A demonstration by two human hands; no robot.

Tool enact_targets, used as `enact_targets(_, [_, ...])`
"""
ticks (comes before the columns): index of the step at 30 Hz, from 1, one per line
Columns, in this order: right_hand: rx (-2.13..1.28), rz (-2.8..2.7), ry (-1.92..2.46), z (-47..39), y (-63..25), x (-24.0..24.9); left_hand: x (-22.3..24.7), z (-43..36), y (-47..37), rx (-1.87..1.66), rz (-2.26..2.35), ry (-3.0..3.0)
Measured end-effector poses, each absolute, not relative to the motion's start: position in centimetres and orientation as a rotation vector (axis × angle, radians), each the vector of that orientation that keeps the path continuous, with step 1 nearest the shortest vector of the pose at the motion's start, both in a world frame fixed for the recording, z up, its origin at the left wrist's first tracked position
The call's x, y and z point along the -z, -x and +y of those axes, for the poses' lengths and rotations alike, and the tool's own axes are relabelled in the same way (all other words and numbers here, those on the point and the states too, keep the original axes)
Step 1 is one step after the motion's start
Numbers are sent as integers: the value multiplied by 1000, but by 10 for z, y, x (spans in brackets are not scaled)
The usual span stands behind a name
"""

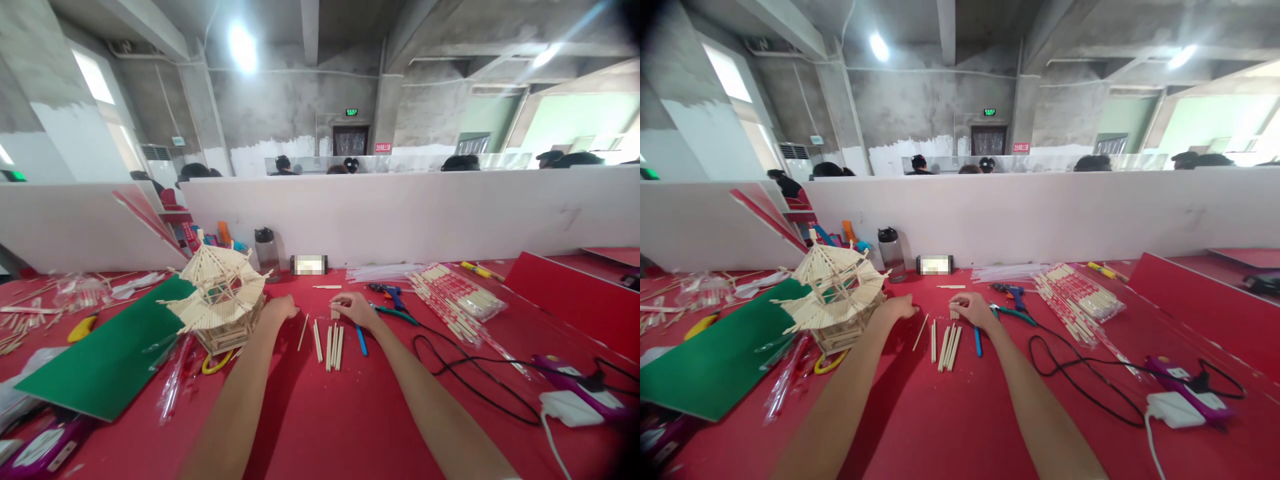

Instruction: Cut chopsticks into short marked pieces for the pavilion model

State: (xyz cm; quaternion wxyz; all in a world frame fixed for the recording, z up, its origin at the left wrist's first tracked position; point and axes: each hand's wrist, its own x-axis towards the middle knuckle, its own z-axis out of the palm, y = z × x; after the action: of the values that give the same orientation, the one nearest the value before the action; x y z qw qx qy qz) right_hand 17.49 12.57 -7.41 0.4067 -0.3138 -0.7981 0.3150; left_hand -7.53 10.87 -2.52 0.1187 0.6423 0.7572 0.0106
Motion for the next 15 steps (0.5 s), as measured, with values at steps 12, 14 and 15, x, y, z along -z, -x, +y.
enact_targets(12, [-780,-2019,785,125,-175,72,21,101,39,-397,1504,-2289])
enact_targets(14, [-789,-1994,787,126,-174,72,31,104,28,-533,1277,-2231])
enact_targets(15, [-801,-1966,791,126,-174,72,37,105,24,-594,1206,-2185])
